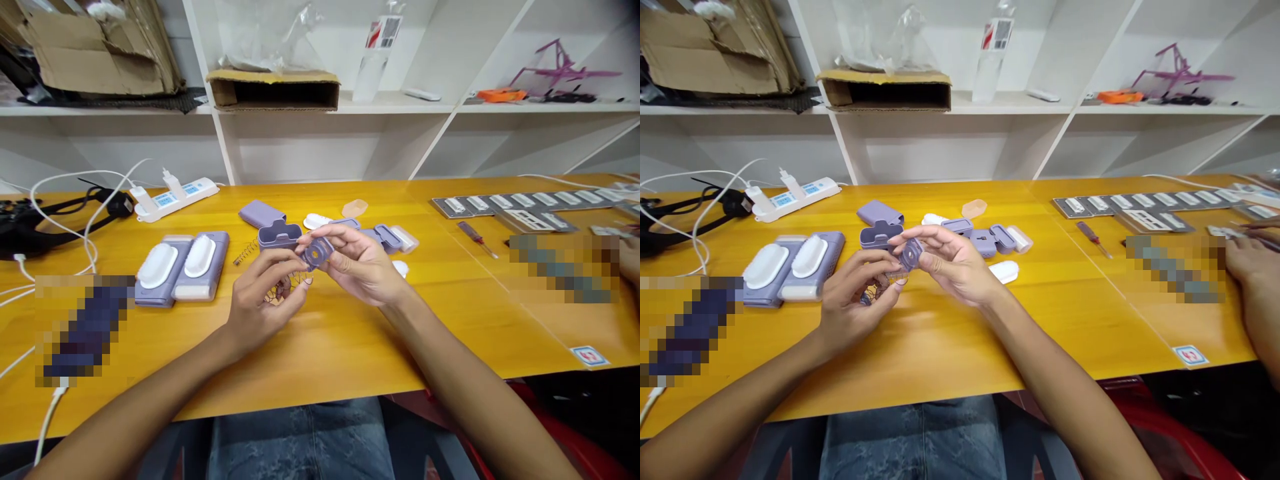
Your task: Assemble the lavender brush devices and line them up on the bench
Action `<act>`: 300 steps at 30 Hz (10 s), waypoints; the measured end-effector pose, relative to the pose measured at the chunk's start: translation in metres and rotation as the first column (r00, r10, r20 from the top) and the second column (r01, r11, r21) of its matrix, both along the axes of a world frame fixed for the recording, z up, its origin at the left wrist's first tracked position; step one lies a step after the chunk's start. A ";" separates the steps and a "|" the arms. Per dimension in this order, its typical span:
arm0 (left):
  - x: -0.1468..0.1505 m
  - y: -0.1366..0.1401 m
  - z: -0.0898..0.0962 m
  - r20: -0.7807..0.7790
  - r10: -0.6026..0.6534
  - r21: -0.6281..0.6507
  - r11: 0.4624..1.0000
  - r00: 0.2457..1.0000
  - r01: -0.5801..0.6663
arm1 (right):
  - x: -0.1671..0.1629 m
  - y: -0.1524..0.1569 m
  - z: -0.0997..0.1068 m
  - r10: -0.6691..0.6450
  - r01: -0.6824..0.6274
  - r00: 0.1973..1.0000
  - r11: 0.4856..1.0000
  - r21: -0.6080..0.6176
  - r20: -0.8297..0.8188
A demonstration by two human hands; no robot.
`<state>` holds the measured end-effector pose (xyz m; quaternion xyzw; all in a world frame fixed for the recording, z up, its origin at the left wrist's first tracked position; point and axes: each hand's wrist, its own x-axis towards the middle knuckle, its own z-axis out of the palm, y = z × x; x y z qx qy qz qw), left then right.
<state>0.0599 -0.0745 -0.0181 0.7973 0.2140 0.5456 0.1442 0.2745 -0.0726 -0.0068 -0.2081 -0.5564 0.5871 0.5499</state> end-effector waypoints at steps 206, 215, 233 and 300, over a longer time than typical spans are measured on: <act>-0.003 0.005 -0.007 -0.174 -0.061 -0.042 0.998 0.983 0.055 | -0.003 -0.014 0.001 -0.143 0.102 0.969 0.975 0.198 0.203; -0.004 0.003 -0.006 -0.187 -0.104 -0.125 0.989 0.977 0.081 | -0.003 -0.016 0.005 -0.175 0.090 0.942 0.953 0.288 0.286; -0.004 0.005 0.000 -0.119 -0.088 -0.273 0.961 0.989 0.053 | -0.004 -0.017 0.006 -0.144 0.029 0.942 0.935 0.355 0.302; -0.005 0.008 -0.015 -0.227 0.057 0.117 0.993 0.972 -0.031 | -0.008 -0.011 0.005 0.090 -0.032 0.990 0.894 -0.446 0.109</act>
